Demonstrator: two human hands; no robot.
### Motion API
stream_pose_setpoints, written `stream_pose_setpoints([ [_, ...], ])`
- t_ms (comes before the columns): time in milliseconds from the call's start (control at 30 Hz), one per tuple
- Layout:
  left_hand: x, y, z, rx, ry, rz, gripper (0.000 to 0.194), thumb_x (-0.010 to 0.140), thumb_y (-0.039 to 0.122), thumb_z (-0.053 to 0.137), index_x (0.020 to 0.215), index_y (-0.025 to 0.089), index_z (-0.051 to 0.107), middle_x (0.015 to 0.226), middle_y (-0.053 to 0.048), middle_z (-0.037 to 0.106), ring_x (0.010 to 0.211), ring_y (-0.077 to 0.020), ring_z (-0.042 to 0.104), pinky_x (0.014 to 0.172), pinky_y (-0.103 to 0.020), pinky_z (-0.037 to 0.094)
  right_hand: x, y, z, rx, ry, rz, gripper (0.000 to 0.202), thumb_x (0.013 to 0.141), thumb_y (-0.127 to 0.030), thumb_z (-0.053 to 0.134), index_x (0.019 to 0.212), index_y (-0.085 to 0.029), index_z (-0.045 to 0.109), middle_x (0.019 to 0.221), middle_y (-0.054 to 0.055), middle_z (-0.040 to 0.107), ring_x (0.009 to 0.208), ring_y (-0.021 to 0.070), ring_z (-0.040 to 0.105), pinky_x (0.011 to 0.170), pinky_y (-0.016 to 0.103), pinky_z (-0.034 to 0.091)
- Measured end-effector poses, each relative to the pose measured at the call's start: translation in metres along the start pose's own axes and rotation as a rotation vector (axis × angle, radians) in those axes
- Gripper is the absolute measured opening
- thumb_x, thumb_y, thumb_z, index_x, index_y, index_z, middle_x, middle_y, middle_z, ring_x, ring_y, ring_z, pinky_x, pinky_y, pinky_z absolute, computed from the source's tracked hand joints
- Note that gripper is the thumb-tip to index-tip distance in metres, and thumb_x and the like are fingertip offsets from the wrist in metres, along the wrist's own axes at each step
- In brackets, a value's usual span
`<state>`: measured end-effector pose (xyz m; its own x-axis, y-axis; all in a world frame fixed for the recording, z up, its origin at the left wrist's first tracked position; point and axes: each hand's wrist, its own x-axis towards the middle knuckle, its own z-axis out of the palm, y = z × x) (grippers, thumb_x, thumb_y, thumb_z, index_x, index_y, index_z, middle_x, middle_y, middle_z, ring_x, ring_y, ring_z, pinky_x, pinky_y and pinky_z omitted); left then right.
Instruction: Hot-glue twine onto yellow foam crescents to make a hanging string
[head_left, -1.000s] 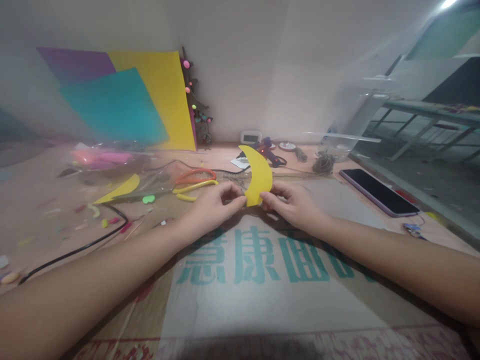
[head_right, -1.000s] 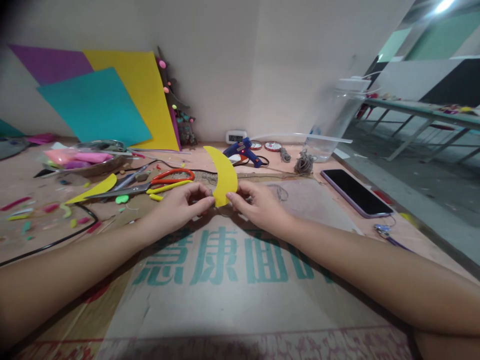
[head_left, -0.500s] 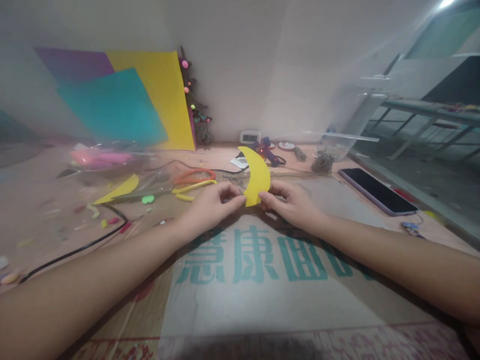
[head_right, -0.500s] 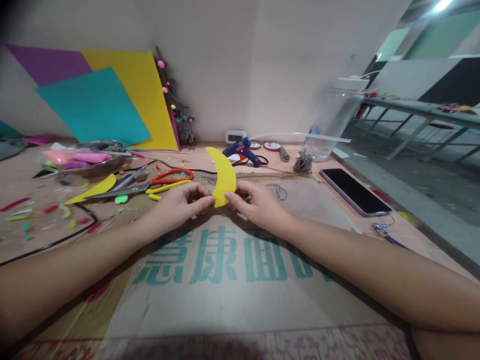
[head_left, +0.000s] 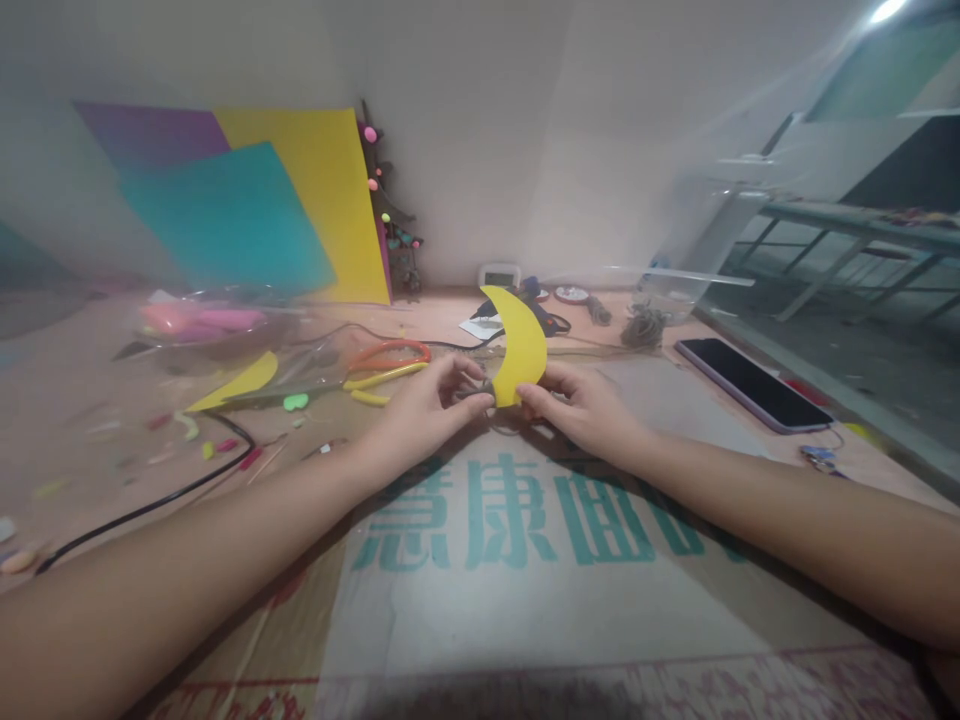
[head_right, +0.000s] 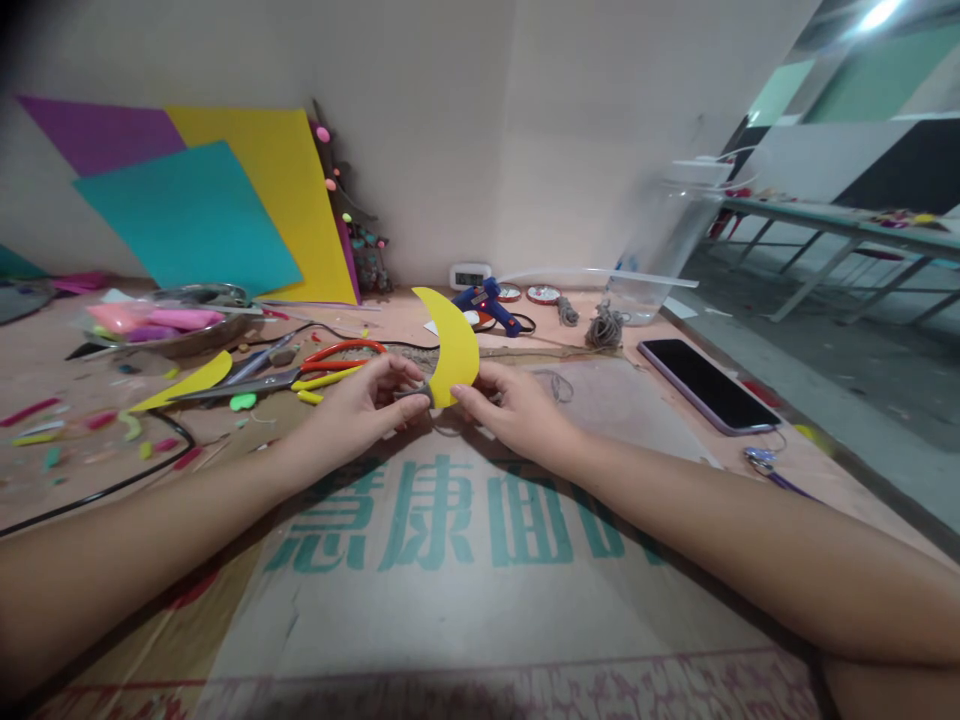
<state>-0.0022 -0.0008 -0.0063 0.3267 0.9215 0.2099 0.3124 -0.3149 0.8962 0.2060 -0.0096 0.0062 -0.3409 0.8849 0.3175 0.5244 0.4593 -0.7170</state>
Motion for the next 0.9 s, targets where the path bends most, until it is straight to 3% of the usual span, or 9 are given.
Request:
stream_pose_setpoints([
  [267, -0.0028, 0.0030, -0.0028, 0.130, -0.019, 0.003, 0.028, 0.082, 0.044, 0.062, 0.090, 0.018, 0.069, 0.081, -0.003, 0.070, 0.066, -0.0154, 0.059, 0.055, -0.023, 0.041, -0.0012, -0.0025, -0.0005, -0.092, 0.011, -0.017, 0.023, 0.087, -0.033, 0.055, 0.073, -0.018, 0.065, 0.065, 0.000, 0.066, 0.060, 0.0133, 0.057, 0.058, 0.023, 0.041],
  [733, -0.0014, -0.0008, -0.0046, 0.169, -0.043, 0.057, 0.032, 0.087, 0.044, 0.056, 0.102, 0.020, 0.071, 0.094, -0.002, 0.072, 0.080, -0.0174, 0.063, 0.069, -0.024, 0.045, -0.0002, -0.0036, -0.0006, -0.073, -0.018, -0.032, 0.022, 0.087, -0.033, 0.055, 0.077, -0.017, 0.067, 0.066, 0.001, 0.066, 0.061, 0.0139, 0.058, 0.058, 0.024, 0.042],
  [900, -0.0022, -0.0008, -0.0044, 0.156, -0.026, 0.033, 0.030, 0.084, 0.045, 0.060, 0.094, 0.019, 0.071, 0.086, -0.002, 0.072, 0.072, -0.0157, 0.062, 0.063, -0.023, 0.044, -0.0001, -0.0035, -0.0007, -0.076, -0.020, -0.023, 0.022, 0.088, -0.033, 0.055, 0.082, -0.017, 0.068, 0.068, 0.001, 0.067, 0.063, 0.0149, 0.059, 0.060, 0.025, 0.043],
])
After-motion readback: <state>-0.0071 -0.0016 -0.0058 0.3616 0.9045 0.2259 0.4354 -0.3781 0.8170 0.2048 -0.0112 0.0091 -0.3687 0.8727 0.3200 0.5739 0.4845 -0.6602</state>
